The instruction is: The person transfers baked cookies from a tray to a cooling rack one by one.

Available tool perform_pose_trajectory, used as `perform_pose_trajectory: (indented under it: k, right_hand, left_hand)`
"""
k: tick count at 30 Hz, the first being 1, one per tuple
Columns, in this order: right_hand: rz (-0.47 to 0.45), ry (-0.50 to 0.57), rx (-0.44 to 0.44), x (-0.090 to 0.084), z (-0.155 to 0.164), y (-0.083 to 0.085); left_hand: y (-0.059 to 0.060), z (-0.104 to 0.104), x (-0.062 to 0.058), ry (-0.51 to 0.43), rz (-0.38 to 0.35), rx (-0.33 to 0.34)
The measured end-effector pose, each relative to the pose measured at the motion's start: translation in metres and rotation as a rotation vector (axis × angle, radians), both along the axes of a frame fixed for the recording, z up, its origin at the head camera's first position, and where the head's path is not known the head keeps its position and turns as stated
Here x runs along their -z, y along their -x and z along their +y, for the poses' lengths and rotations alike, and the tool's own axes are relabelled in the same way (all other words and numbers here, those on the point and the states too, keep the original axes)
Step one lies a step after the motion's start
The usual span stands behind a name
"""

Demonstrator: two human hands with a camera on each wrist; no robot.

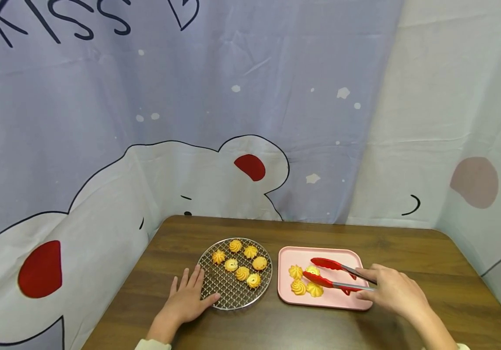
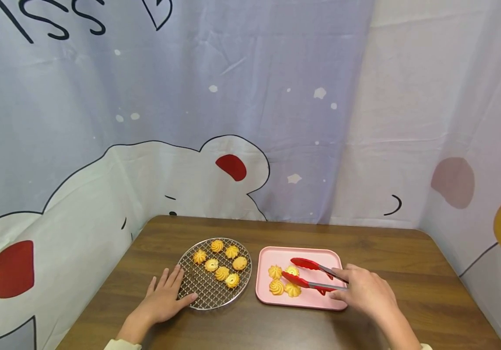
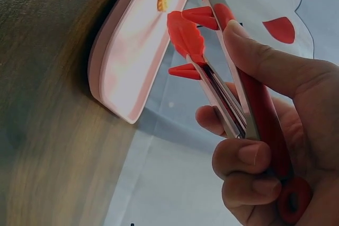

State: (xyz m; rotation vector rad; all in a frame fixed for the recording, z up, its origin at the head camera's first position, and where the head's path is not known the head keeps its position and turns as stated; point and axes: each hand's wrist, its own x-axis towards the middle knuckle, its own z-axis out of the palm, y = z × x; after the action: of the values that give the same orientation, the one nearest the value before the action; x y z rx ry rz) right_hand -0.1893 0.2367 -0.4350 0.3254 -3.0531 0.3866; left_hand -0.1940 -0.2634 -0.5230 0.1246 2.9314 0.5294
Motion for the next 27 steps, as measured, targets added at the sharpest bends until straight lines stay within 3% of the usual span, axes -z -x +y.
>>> perform_pose_trajectory:
  k: [12,27]
  right_hand:
    - [-0.003,-0.035,-0.030,-0.004,-0.006,0.011]
    - [-0.048,-0.047,-0.005,-0.004,-0.004,0.013]
  left_hand:
    - [0.000,0.001,0.001,-0.011,0.014,0.000]
    - [0.001,0.000,-0.001,-0.002,0.018,0.007]
